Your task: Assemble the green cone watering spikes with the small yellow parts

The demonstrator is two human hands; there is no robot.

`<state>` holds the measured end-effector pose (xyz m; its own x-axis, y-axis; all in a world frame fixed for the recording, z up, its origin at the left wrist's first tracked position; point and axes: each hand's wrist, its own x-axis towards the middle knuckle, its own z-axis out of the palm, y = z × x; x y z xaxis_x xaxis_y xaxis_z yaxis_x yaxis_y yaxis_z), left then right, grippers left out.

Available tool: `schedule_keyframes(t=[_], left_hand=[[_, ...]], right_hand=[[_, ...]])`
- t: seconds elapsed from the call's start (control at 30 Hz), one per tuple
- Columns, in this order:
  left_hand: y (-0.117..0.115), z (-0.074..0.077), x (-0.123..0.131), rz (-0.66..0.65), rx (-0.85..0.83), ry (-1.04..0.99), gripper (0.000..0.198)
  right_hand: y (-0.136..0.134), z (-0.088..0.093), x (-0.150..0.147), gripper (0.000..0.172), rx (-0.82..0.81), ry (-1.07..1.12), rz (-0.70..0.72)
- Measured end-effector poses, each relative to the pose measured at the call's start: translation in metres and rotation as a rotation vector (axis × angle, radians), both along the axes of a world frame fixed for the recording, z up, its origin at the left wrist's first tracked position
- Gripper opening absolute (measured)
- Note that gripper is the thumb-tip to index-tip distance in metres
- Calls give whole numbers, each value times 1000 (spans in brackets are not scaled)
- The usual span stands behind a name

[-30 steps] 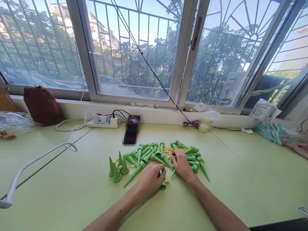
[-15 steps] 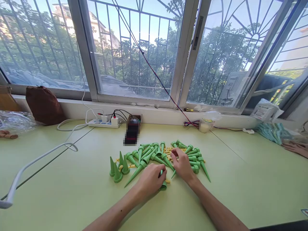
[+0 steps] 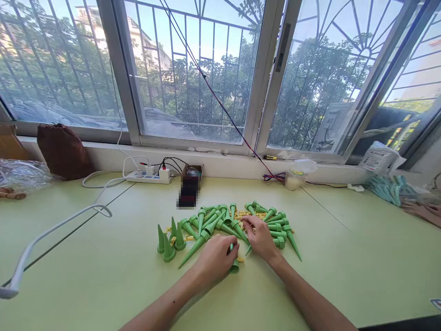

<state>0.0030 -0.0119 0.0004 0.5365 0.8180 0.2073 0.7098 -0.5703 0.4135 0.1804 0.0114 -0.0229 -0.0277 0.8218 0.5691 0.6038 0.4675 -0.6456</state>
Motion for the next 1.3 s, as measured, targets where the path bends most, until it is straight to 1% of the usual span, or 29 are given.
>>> schedule_keyframes(t=[0.27, 0.63, 1.0, 1.3], left_hand=[[1, -2, -1, -31, 4, 2, 26], [0, 1, 0, -59, 7, -25, 26], [0, 6, -1, -69, -31, -24, 27], [2, 0, -1, -68, -7, -14, 27]], right_hand=[[-4, 3, -4, 17, -77, 46, 20], [-6, 3, -5, 16, -100, 56, 35], [-8, 5, -5, 14, -89, 36, 59], [-7, 4, -4, 15, -89, 38, 71]])
